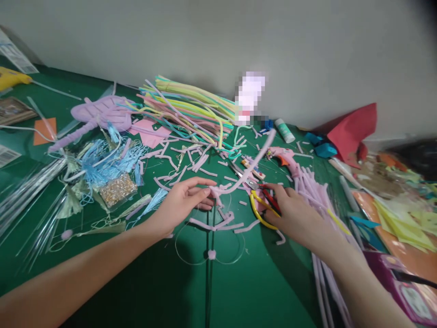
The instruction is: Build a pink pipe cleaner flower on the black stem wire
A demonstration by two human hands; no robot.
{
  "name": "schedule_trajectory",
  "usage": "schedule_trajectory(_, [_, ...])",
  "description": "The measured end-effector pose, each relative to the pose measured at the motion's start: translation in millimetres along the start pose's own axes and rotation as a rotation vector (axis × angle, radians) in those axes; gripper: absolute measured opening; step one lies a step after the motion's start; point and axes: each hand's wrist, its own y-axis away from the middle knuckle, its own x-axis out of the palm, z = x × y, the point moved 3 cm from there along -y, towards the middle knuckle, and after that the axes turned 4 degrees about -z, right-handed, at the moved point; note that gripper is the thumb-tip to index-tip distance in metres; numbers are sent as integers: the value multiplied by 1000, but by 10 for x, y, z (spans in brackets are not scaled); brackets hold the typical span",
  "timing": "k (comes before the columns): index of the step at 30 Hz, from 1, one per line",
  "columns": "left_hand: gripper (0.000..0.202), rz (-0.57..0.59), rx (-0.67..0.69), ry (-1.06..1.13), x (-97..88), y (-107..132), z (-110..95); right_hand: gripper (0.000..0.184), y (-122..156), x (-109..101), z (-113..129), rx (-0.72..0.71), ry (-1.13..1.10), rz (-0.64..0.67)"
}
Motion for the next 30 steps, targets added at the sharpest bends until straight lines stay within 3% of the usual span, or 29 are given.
schedule_trajectory(4, [25,14,-18,-3,-7,6,-2,62,-94,20,36,-45,-80,-60])
schedule_trajectory(8, [27,26,-25,14,-22,-2,11,37,-49,-127,-93,70,-187,-218])
schedule_trajectory(10, [26,31,-15,33,-32,-9,25,36,57,-212,-176,110,-204,-322])
schedule_trajectory(12, [24,29,1,45,-42,-14,40,44,190,-268,-215,21,-161,-403])
schedule_trajectory(15, [22,19,0,43,-54,-21,64,62,390,-275,-188,-190,127,-455])
schedule_trajectory(18, [23,12,-8,45,-58,-32,75,68,515,-250,-94,-237,276,-435])
schedule_trajectory(22, [22,12,7,53,-48,-36,61,54,557,-244,158,-256,117,-428])
schedule_trajectory(25, [18,1,18,47,-42,-22,49,46,538,-235,348,-274,163,-511])
schedule_trajectory(30, [12,7,20,67,-42,-37,73,39,426,-136,555,-339,102,-522])
